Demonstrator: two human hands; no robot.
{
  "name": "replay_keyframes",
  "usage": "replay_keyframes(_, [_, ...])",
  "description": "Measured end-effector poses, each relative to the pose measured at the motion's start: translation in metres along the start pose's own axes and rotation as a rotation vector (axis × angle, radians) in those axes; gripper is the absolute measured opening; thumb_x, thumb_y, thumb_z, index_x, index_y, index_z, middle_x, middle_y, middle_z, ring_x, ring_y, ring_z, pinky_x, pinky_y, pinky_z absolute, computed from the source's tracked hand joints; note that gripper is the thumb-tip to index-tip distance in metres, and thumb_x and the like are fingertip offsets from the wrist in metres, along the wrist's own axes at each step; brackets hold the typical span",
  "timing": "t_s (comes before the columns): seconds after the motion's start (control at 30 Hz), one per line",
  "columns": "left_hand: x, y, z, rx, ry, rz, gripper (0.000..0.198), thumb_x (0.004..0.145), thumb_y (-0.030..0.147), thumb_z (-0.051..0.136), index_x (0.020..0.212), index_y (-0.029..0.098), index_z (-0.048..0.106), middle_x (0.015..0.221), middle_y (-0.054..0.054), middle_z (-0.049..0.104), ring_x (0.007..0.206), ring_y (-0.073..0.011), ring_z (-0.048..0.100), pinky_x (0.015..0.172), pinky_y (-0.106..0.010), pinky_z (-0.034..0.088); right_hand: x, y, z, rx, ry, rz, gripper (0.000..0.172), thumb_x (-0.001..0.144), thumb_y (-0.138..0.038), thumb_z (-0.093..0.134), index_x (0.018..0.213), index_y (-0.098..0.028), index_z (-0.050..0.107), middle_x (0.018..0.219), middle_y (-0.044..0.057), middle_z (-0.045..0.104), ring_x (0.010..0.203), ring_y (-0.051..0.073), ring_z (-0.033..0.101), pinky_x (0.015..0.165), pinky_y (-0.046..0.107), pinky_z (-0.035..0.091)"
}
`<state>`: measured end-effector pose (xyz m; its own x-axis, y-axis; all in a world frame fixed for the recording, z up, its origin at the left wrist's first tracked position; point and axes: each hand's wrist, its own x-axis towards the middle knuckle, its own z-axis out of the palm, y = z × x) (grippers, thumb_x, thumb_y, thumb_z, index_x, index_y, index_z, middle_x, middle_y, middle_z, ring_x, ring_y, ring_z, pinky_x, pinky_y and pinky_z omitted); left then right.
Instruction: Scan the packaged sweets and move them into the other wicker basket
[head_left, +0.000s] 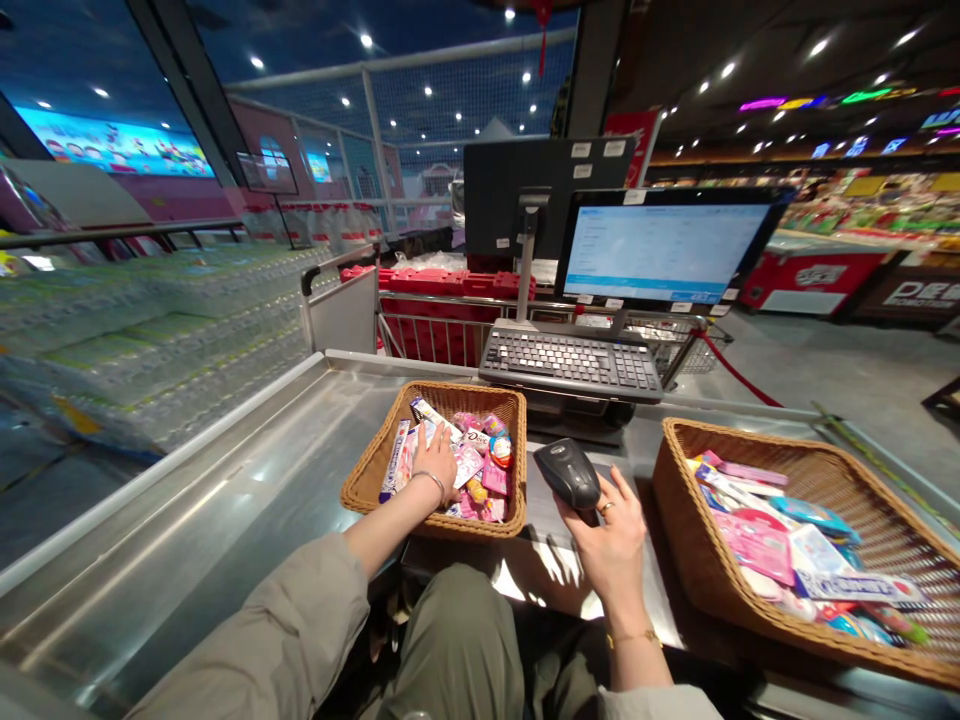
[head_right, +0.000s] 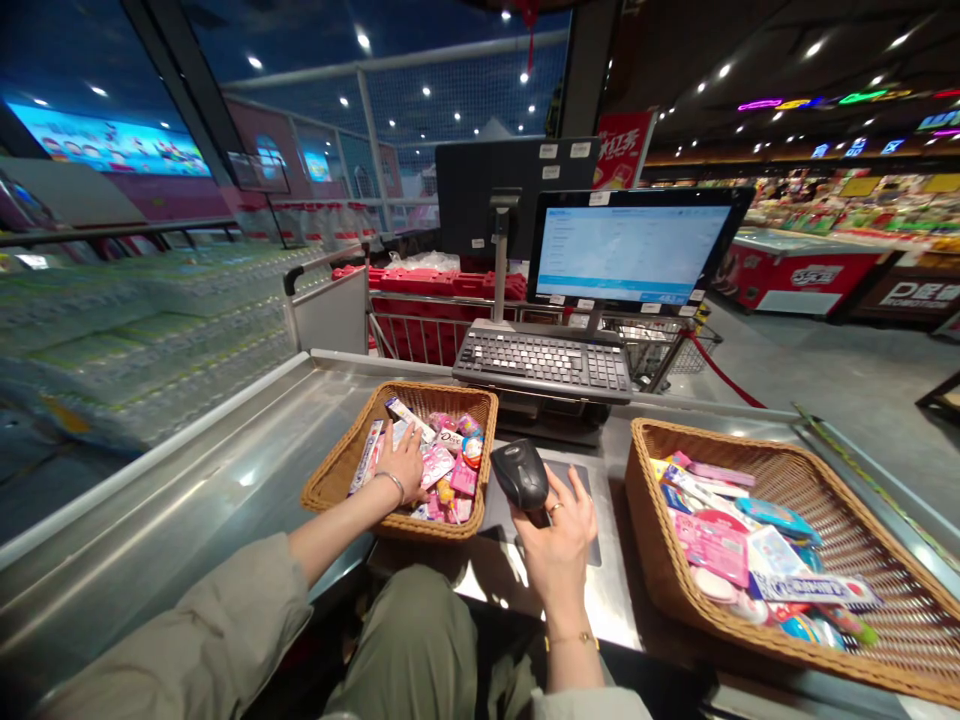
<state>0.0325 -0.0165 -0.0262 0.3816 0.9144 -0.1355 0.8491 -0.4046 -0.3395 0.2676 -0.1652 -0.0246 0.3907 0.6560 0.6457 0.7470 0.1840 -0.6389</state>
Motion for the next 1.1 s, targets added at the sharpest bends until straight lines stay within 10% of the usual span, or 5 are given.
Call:
replay_keyframes(0.5, [-0.014, -0.014, -0.015, -0.133, 0.091, -0.032, 0.061, 0.07, 0.045, 0.074, 0.123, 0.017, 0.062, 0.158, -0.018, 0.031, 0.149, -0.0392, 0.015, 0.111, -0.075, -0.002, -0.003, 0.005, -0.002, -0.002, -0.012, 0.027, 0.026, 0.08, -0.046, 0.067, 0.091, -0.023, 0.072, 0.114, 0.008, 0.071, 0.131, 0.033, 0.047, 0.106, 0.057, 0.037])
replay_keyframes(1.1, [-0.035, -0.011, -0.066, -0.277, 0.568, 0.029, 0.049, 0.082, 0.038, 0.063, 0.127, 0.018, 0.058, 0.157, -0.013, 0.034, 0.149, -0.0368, 0.016, 0.113, -0.074, -0.006, 0.005, -0.005, -0.007, -0.071, 0.049, -0.024, 0.025, 0.08, -0.044, 0.067, 0.092, -0.023, 0.072, 0.115, 0.008, 0.07, 0.131, 0.033, 0.047, 0.106, 0.059, 0.034])
